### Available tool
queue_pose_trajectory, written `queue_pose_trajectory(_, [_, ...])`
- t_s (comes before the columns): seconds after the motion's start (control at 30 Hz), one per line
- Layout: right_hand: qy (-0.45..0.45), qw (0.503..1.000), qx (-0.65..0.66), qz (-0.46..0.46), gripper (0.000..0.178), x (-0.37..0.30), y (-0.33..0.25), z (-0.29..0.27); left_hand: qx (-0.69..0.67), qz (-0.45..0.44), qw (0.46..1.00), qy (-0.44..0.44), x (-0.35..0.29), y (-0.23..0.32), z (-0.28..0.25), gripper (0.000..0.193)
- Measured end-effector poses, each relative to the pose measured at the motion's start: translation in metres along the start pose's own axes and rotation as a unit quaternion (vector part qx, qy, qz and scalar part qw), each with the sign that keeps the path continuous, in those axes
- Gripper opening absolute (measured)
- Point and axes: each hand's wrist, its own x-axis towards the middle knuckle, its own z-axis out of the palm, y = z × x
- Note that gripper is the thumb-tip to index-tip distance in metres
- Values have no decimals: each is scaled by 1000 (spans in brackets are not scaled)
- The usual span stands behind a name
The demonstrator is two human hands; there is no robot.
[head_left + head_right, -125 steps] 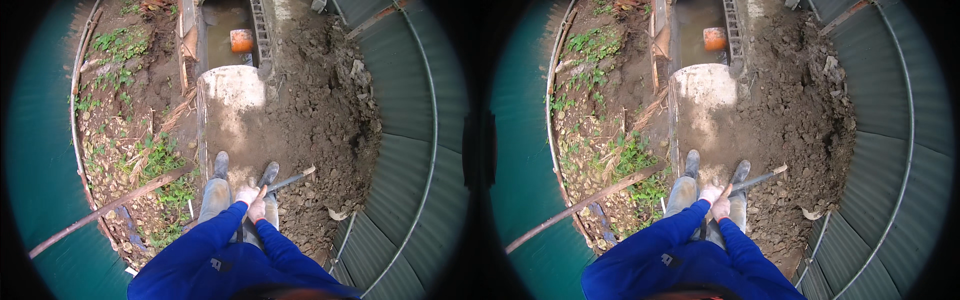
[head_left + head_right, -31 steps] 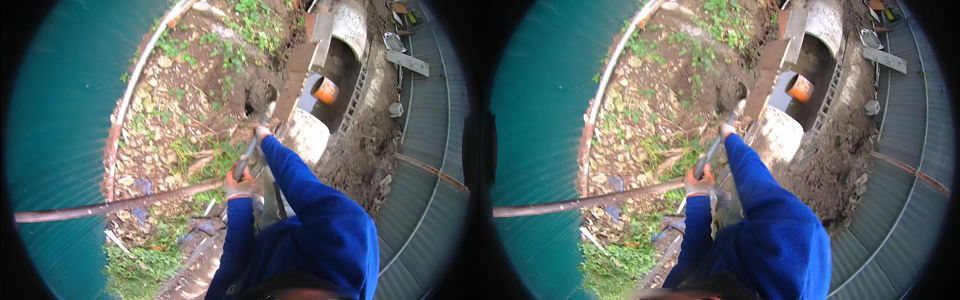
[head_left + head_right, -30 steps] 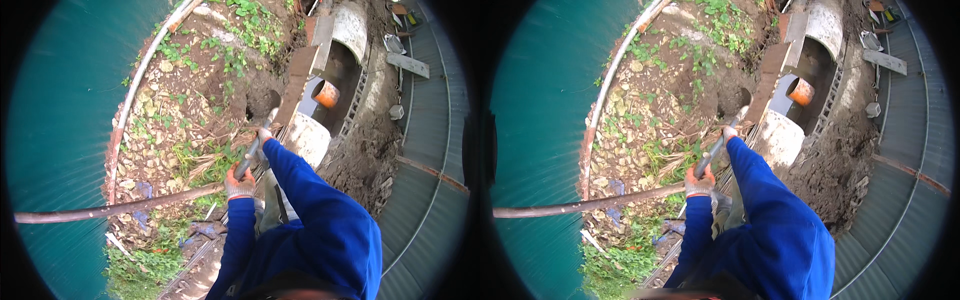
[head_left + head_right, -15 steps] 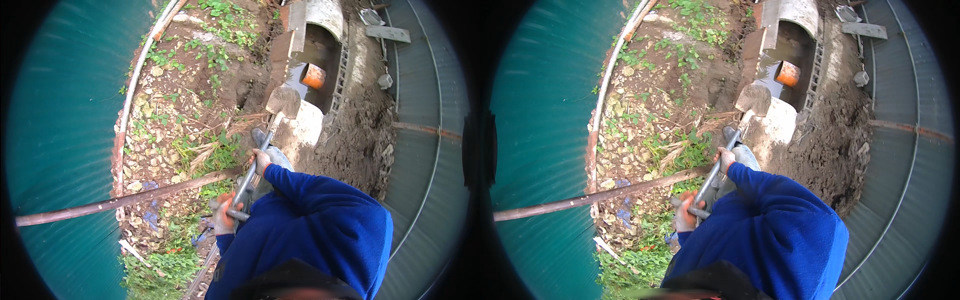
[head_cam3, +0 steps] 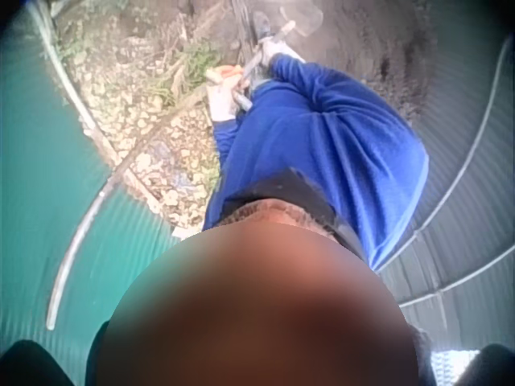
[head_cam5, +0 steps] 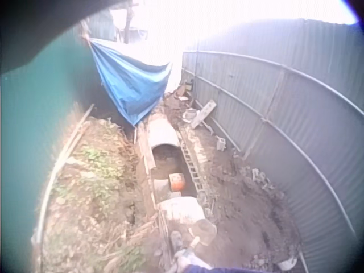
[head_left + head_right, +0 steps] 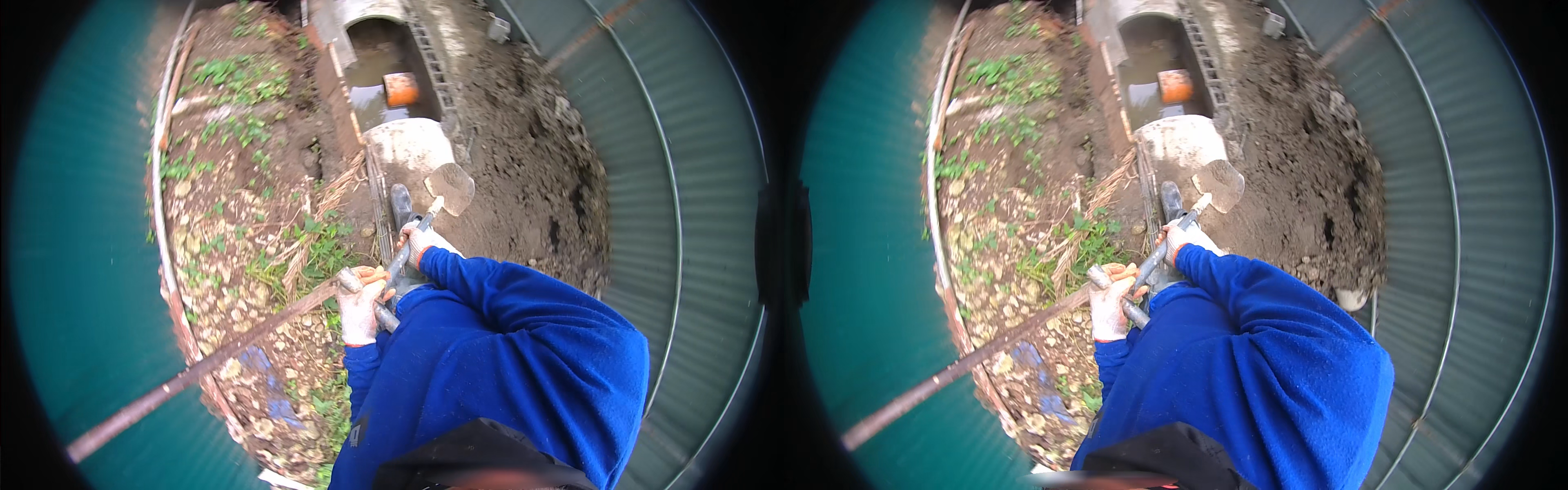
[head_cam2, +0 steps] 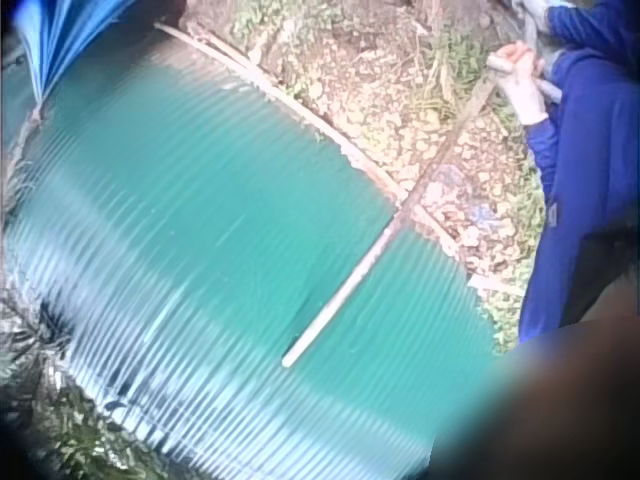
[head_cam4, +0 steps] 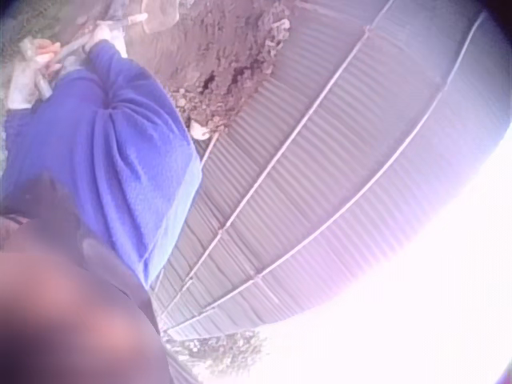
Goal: The person uses a shovel to dig soil from a trench and repeatedly throws it onto a pile under a corrugated metal shelter. The person wears gloves and boots while working near a concrete pipe and scattered debris.
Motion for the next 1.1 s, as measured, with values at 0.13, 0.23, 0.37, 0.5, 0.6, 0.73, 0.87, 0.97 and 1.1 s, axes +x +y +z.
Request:
queue_pose_trajectory(0.13, [0,994,110,-4,6,4,-27,-46,103,-26,991,-81,5,-9,37,35])
queue_pose_trajectory(0.23, [30,984,169,40,12,10,-53,-72,171,-16,972,-161,16,-22,73,31])
queue_pose_trajectory(0.37, [-18,979,201,8,12,3,-89,-88,384,148,878,-246,47,-52,126,23])
queue_pose_trajectory(0.5, [-90,981,166,-40,14,-22,-129,-118,428,122,833,-329,111,-112,184,24])
queue_pose_trajectory(0.6, [-98,991,-57,-76,33,-44,-161,-175,552,221,716,-366,169,-165,224,17])
queue_pose_trajectory(0.73, [41,990,-97,-99,43,-60,-199,-267,343,-57,913,-212,219,-214,255,19])
queue_pose_trajectory(0.87, [210,971,50,-101,42,-82,-211,-340,509,10,803,-309,235,-242,284,23])
queue_pose_trajectory(0.97, [248,955,112,-119,43,-97,-194,-358,483,66,783,-387,239,-263,324,21])
queue_pose_trajectory(1.1, [289,942,107,-130,46,-117,-134,-343,490,84,746,-443,245,-291,394,17])
